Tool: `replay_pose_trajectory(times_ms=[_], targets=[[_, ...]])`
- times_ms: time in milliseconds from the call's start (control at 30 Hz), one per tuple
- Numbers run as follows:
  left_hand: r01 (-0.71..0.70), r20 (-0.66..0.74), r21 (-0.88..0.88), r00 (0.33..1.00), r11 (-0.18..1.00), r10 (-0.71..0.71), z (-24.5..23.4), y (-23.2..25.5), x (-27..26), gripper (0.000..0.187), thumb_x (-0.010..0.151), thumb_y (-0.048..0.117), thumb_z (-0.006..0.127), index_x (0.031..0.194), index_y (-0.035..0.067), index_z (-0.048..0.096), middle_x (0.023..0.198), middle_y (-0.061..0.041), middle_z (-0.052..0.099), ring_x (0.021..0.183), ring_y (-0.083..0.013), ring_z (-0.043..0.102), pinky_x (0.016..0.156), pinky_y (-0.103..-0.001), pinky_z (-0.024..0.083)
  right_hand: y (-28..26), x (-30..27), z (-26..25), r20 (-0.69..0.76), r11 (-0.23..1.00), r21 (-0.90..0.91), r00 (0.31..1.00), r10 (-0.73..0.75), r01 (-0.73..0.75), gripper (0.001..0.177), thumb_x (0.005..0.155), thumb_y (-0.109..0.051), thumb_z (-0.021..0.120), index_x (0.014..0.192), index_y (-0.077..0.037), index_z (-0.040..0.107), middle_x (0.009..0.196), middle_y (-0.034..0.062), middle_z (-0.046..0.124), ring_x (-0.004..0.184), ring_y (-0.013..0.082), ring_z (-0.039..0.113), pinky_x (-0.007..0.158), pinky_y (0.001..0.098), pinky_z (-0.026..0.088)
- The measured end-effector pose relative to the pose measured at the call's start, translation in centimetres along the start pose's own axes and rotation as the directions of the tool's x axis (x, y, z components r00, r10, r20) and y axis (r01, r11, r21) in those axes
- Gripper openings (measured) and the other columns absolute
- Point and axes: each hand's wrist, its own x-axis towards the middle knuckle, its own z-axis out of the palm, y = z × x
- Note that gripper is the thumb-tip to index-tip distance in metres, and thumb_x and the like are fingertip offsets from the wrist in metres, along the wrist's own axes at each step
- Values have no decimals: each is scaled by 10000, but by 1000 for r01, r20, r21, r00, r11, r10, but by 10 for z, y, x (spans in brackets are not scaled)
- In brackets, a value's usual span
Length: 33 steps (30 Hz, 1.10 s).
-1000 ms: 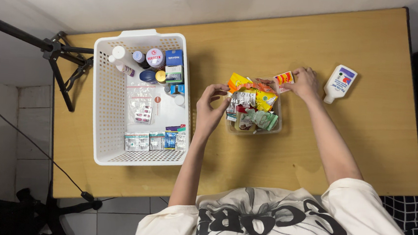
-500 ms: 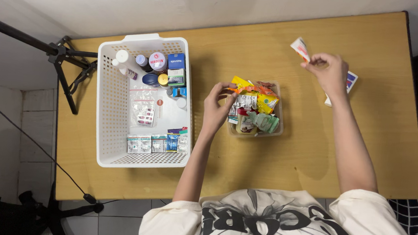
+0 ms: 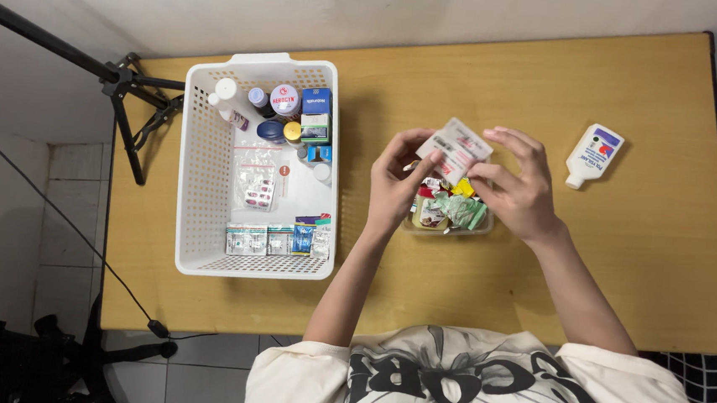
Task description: The person sorts various medicine packages and bottles from a white basket onto a wooden table. They handle blister packs, boxes, and a bottle, placing them into a clear plastic container or arranging them on the table surface.
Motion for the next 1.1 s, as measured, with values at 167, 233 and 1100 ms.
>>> replay_pose_trajectory(times_ms=[167, 233, 1100], targets=[[-15, 62, 195, 998, 981, 3, -5, 22, -1, 314, 982, 58, 732, 1283, 7, 661, 1107, -84, 738, 969, -122, 696, 782, -286, 607, 1, -5, -8, 196, 600, 702, 914, 356, -384, 249, 1051, -59, 693, 1265, -56, 564, 1373, 118, 649, 1299, 212, 643, 1172, 364, 519], [-80, 164, 316, 986, 945, 29, -2, 37, -2, 275, 996, 53, 740, 1264, 8, 700, 1145, -87, 752, 1013, -134, 709, 825, -292, 618, 6, 0, -4, 278, 534, 691, 862, 424, -486, 346, 1026, -11, 697, 1328, 2, 530, 1240, 144, 668, 1169, 183, 665, 1058, 328, 548], [-117, -25, 80, 993, 990, 120, 34, 78, -35, 385, 975, 17, 755, 1326, 2, 598, 1043, -125, 761, 994, -141, 742, 878, -281, 636, -47, 9, -41, 206, 247, 878, 790, 578, -410, 441, 1004, 26, 630, 1383, -19, 410, 1200, 159, 676, 1076, 253, 731, 924, 404, 648]])
